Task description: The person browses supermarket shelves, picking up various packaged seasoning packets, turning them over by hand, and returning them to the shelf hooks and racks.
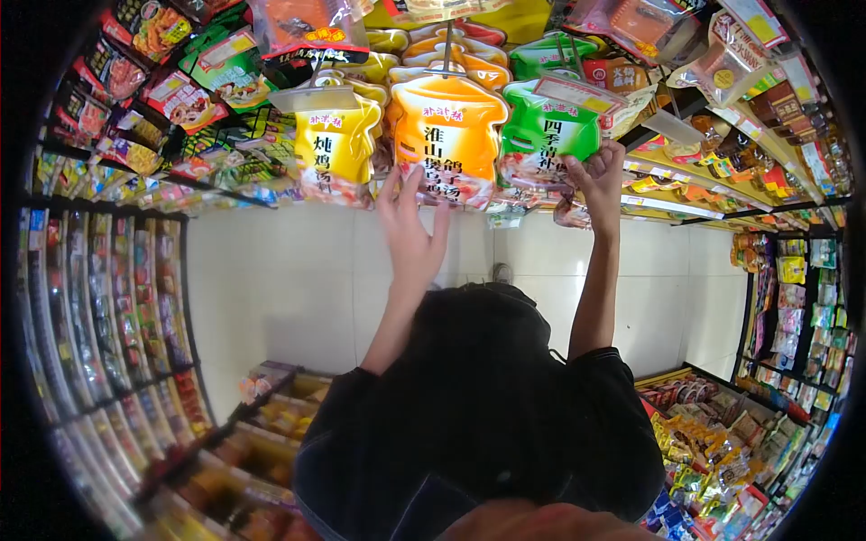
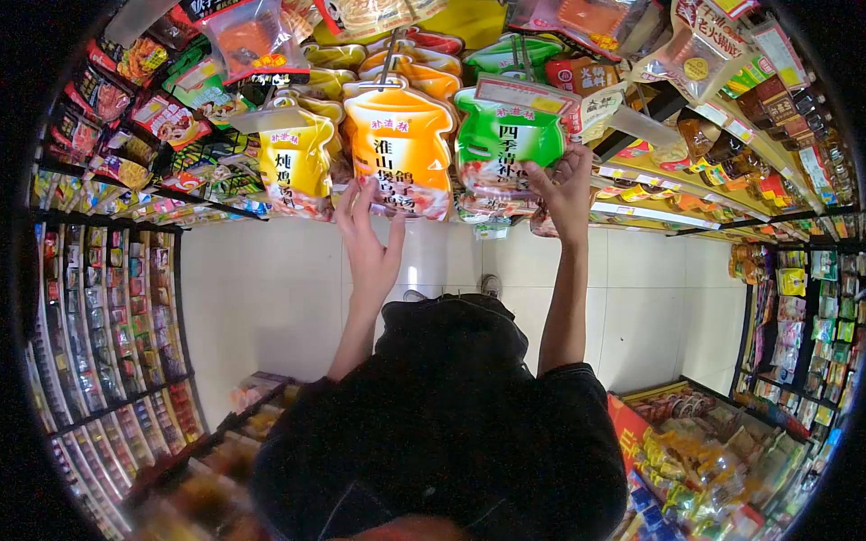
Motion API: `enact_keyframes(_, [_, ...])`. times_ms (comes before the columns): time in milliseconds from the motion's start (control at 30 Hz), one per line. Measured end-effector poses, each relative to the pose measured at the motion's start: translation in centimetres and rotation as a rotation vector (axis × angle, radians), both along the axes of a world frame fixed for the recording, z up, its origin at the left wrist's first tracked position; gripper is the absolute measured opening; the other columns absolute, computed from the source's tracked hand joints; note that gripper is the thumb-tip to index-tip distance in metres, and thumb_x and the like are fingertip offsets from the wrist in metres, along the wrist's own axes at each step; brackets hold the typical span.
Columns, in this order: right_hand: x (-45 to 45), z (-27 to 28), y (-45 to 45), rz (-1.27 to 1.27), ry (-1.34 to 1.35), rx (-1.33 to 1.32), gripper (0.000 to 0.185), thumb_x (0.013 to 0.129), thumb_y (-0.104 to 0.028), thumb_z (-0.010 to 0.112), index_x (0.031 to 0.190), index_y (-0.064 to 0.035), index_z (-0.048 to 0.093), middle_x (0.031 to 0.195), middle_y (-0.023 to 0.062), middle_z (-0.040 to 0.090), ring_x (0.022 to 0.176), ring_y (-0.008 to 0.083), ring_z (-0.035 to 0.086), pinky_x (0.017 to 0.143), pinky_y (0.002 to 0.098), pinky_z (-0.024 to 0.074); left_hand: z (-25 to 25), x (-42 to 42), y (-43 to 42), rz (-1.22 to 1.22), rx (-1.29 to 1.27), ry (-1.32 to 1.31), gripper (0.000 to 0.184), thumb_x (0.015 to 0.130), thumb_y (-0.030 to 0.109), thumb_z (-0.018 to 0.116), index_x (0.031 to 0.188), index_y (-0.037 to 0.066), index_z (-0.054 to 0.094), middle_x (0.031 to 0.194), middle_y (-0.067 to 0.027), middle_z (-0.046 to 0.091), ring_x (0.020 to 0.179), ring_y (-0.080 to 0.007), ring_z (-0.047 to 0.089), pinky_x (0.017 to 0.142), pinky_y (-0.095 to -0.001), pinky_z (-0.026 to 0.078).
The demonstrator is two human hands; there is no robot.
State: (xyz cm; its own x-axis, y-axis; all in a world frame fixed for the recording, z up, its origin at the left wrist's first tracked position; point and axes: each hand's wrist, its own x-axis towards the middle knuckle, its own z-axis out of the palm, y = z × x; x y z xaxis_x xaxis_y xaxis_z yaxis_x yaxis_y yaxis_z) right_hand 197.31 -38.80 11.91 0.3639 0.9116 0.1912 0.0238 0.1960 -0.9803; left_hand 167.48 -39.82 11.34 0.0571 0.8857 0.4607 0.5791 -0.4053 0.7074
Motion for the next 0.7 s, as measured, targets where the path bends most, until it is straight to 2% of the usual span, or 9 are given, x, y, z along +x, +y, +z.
enact_keyframes(100, [-0.1, -0.2, 0.2, -0.007, 0.000, 0.006, 0.053, 0.090, -0.003, 0.075, 0.126, -0.0042, 0.035, 0.116, 0.0105, 0.056, 0.104, 0.0165, 0.061, 0.078, 0.0278, 0.0581, -0.2, -0.1, 0.8, -0.020, 0.019, -0.013, 0.070, 0.089, 0.019, 0.074, 0.147, 0.001, 0.039, 0.142, -0.0233, 0.041, 0.133, -0.0381, 0.042, 0.113, -0.0465, 0.033])
enact_keyframes(200, [-0.3, -0.7, 0.2, 0.002, -0.032, 0.077, 0.048, 0.093, -0.003, 0.071, 0.129, -0.0030, 0.039, 0.116, 0.0097, 0.058, 0.102, 0.0146, 0.061, 0.082, 0.0261, 0.0547, 0.3, -0.1, 1.2, 0.013, -0.099, -0.212, 0.080, 0.085, 0.020, 0.079, 0.148, -0.002, 0.035, 0.141, -0.0231, 0.043, 0.132, -0.0366, 0.044, 0.113, -0.0456, 0.033])
enact_keyframes(300, [0.2, 0.2, -1.0, 0.046, 0.008, 0.031, 0.045, 0.095, -0.005, 0.069, 0.133, -0.0019, 0.044, 0.116, 0.0082, 0.060, 0.103, 0.0131, 0.060, 0.086, 0.0255, 0.0509, -0.1, -0.3, 2.3, 0.014, -0.076, -0.262, 0.085, 0.081, 0.017, 0.083, 0.148, -0.003, 0.034, 0.139, -0.0222, 0.046, 0.131, -0.0350, 0.046, 0.111, -0.0442, 0.036])
enact_keyframes(400, [1.0, 0.4, -1.3, 0.038, 0.022, -0.026, 0.045, 0.096, -0.007, 0.068, 0.135, -0.0011, 0.047, 0.119, 0.0073, 0.062, 0.109, 0.0131, 0.059, 0.089, 0.0265, 0.0494, 0.5, -0.6, 2.4, 0.052, 0.001, -0.005, 0.088, 0.080, 0.016, 0.085, 0.148, -0.005, 0.032, 0.138, -0.0228, 0.047, 0.129, -0.0345, 0.048, 0.111, -0.0435, 0.038])
enact_keyframes(500, [1.0, 0.3, -1.0, 0.027, 0.025, 0.003, 0.046, 0.096, -0.008, 0.069, 0.135, -0.0006, 0.047, 0.120, 0.0089, 0.062, 0.111, 0.0140, 0.059, 0.092, 0.0283, 0.0500, 0.6, 0.0, 2.5, 0.072, 0.004, -0.022, 0.093, 0.078, 0.016, 0.086, 0.149, -0.004, 0.029, 0.135, -0.0238, 0.049, 0.128, -0.0337, 0.049, 0.111, -0.0436, 0.038])
enact_keyframes(600, [0.9, -0.2, -0.6, 0.010, -0.003, 0.016, 0.046, 0.096, -0.008, 0.069, 0.135, 0.0001, 0.047, 0.120, 0.0099, 0.062, 0.112, 0.0151, 0.060, 0.093, 0.0302, 0.0510, 0.8, 0.8, 2.7, 0.009, -0.037, -0.235, 0.094, 0.075, 0.014, 0.088, 0.147, -0.004, 0.031, 0.132, -0.0229, 0.051, 0.121, -0.0300, 0.055, 0.105, -0.0407, 0.044])
enact_keyframes(700, [0.9, -1.0, 0.1, -0.012, -0.014, 0.005, 0.048, 0.096, -0.009, 0.069, 0.136, 0.0011, 0.046, 0.122, 0.0112, 0.061, 0.112, 0.0168, 0.060, 0.093, 0.0324, 0.0522, 2.1, 1.2, 2.3, -0.015, -0.271, -0.476, 0.089, 0.075, 0.009, 0.088, 0.145, -0.003, 0.033, 0.133, -0.0202, 0.053, 0.116, -0.0245, 0.059, 0.096, -0.0352, 0.051])
